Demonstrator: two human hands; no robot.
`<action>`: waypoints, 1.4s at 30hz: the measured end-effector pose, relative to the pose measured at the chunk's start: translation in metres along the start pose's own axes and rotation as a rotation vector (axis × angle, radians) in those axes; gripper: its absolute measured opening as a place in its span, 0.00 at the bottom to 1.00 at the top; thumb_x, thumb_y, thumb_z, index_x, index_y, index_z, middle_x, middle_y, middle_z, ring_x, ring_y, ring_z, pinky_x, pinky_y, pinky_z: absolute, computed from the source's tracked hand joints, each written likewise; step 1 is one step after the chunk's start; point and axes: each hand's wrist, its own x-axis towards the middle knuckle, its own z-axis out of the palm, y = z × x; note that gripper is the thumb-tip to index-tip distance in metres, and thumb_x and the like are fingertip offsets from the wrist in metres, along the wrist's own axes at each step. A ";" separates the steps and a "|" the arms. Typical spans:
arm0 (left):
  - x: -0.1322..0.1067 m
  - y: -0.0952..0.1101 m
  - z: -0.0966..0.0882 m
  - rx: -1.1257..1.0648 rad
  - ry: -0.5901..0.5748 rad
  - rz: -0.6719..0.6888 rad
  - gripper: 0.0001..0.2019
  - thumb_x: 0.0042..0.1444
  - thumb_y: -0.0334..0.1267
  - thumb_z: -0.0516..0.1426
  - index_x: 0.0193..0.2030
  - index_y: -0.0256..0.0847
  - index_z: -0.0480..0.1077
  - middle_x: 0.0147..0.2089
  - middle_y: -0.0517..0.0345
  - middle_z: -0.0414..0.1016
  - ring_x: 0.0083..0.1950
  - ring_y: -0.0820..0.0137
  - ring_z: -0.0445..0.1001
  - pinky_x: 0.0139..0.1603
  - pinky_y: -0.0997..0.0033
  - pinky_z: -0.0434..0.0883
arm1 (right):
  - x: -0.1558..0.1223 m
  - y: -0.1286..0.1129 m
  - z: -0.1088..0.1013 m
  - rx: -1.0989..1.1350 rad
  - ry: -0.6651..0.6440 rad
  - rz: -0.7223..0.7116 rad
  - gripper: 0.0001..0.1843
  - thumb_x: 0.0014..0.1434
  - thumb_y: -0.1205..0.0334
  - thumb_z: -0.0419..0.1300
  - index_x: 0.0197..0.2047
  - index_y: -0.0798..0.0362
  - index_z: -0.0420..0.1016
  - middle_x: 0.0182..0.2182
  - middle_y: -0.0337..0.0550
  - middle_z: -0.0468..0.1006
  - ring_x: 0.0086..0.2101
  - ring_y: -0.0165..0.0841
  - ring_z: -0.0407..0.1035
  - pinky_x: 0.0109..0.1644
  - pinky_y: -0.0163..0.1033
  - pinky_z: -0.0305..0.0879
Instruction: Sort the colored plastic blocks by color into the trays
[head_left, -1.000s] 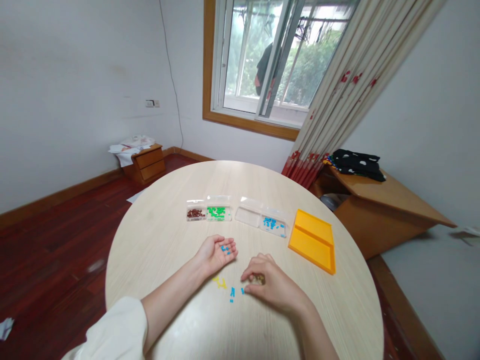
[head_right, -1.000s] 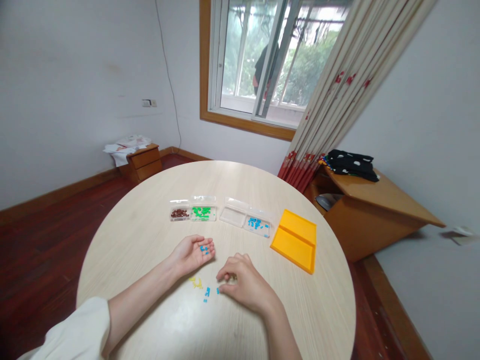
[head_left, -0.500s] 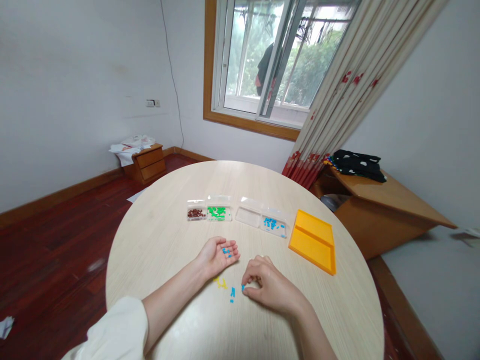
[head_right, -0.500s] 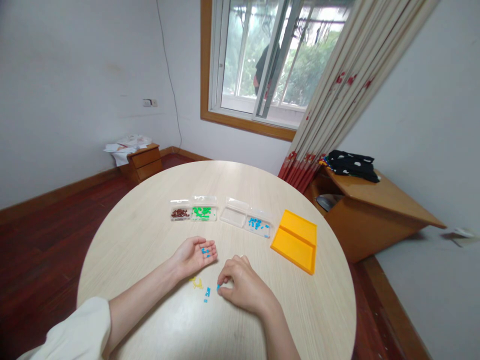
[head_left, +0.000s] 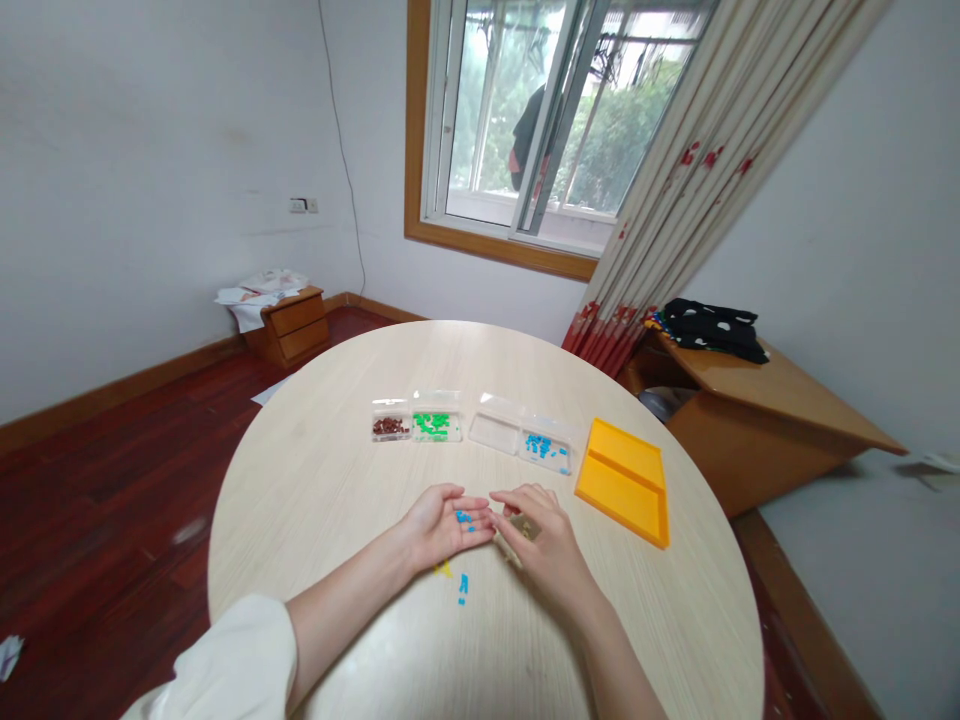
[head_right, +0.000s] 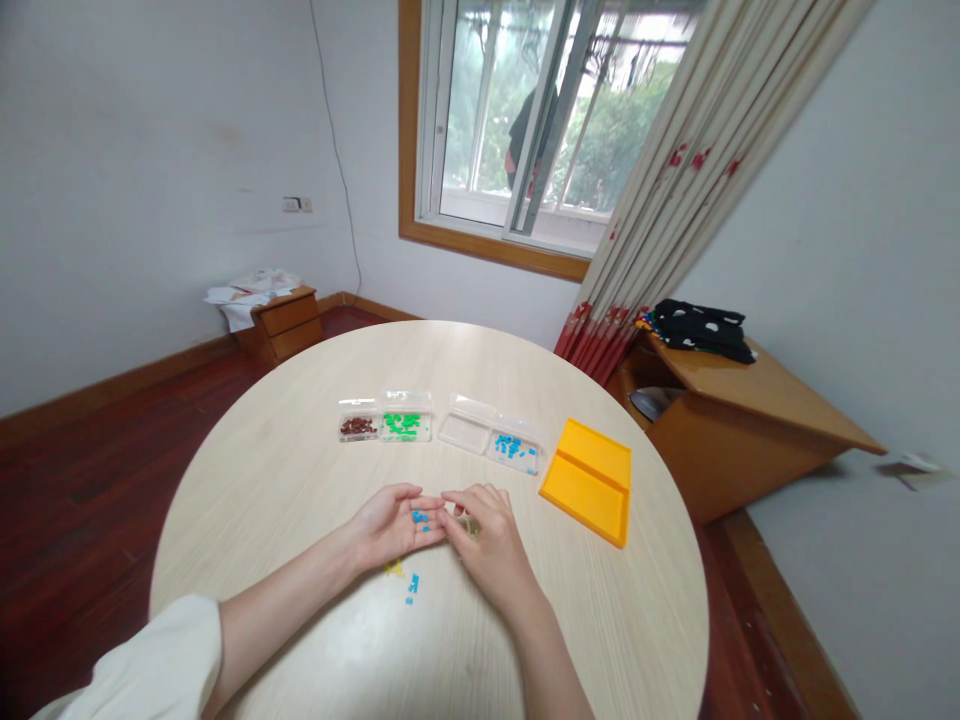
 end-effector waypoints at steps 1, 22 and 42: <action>0.000 0.002 -0.001 -0.015 0.010 0.015 0.10 0.53 0.31 0.45 0.33 0.27 0.64 0.26 0.43 0.70 0.28 0.65 0.73 0.35 0.65 0.71 | 0.000 -0.001 -0.001 0.007 -0.014 0.000 0.06 0.56 0.66 0.57 0.37 0.52 0.73 0.28 0.41 0.73 0.33 0.34 0.65 0.39 0.40 0.57; -0.003 0.025 -0.001 -0.200 0.158 0.225 0.07 0.50 0.25 0.46 0.32 0.33 0.63 0.25 0.53 0.64 0.25 0.70 0.68 0.26 0.69 0.71 | -0.008 -0.017 0.011 -0.074 -0.638 -0.011 0.05 0.53 0.70 0.59 0.31 0.52 0.75 0.32 0.37 0.76 0.37 0.30 0.66 0.46 0.38 0.53; 0.001 0.024 -0.004 -0.166 0.150 0.237 0.07 0.50 0.25 0.45 0.31 0.32 0.63 0.25 0.52 0.64 0.25 0.71 0.67 0.28 0.71 0.71 | -0.013 -0.013 0.012 -0.114 -0.485 0.001 0.07 0.54 0.74 0.55 0.32 0.53 0.69 0.33 0.40 0.72 0.37 0.33 0.64 0.44 0.39 0.56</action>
